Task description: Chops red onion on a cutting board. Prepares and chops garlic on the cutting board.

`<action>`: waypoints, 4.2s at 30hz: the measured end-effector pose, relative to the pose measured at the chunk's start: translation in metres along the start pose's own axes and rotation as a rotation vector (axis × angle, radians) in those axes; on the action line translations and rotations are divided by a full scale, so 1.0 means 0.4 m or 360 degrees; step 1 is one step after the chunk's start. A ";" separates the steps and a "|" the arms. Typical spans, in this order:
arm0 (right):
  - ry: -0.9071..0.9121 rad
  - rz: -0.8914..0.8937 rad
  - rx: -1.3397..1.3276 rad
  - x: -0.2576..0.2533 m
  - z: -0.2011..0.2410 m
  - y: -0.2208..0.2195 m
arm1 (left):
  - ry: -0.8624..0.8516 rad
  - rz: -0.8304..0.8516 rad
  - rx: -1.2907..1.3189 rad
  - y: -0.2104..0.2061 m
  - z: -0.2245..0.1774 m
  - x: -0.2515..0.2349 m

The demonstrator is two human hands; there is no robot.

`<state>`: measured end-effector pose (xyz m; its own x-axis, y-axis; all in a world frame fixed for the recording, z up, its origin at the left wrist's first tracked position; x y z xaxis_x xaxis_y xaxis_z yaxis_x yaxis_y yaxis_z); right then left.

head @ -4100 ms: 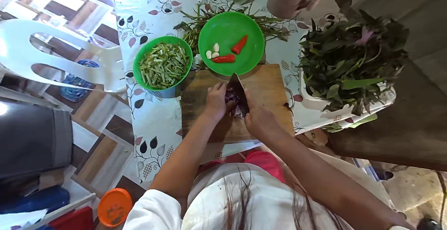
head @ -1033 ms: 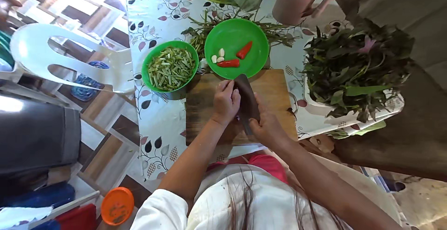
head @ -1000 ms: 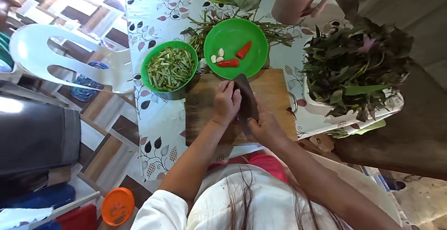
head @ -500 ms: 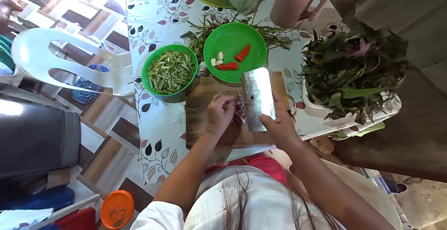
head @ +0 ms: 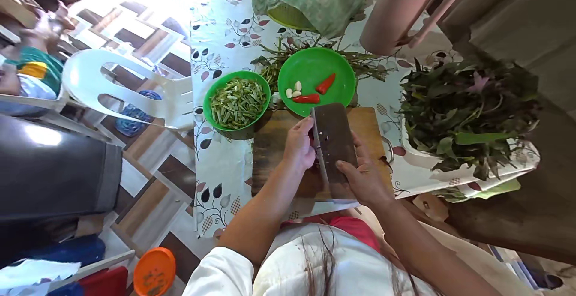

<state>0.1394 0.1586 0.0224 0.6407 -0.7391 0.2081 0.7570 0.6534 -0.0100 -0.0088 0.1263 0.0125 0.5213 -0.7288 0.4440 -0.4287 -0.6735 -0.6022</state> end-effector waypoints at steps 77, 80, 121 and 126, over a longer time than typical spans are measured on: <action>0.0120 -0.0276 0.0753 -0.029 0.027 0.017 | -0.1992 0.0807 -0.2189 -0.039 0.021 0.138; 0.0143 -0.0420 0.0613 -0.036 0.048 0.049 | -0.1983 0.0810 -0.2292 -0.004 0.021 0.128; 0.0339 -0.0566 0.0485 0.114 -0.003 0.244 | -0.0439 0.0443 -0.3394 -0.116 -0.141 -0.348; 0.0239 -0.0599 0.0488 0.140 -0.058 0.256 | -0.0562 0.0412 -0.3161 -0.096 -0.164 -0.359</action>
<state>0.2556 0.1803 0.0102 0.3590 -0.9333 -0.0013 0.8808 0.3384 0.3311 -0.1155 0.2488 0.0153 0.3142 -0.9249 0.2142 -0.4271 0.0638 0.9020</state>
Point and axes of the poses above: each hand's wrist, its own x-axis away from the middle knuckle, its own y-axis out of the back of the hand, z = x × y, the point moved 8 cm from there along -x, towards the middle knuckle, and after that the axes turned 1 degree about z, right-handed, at the moved point
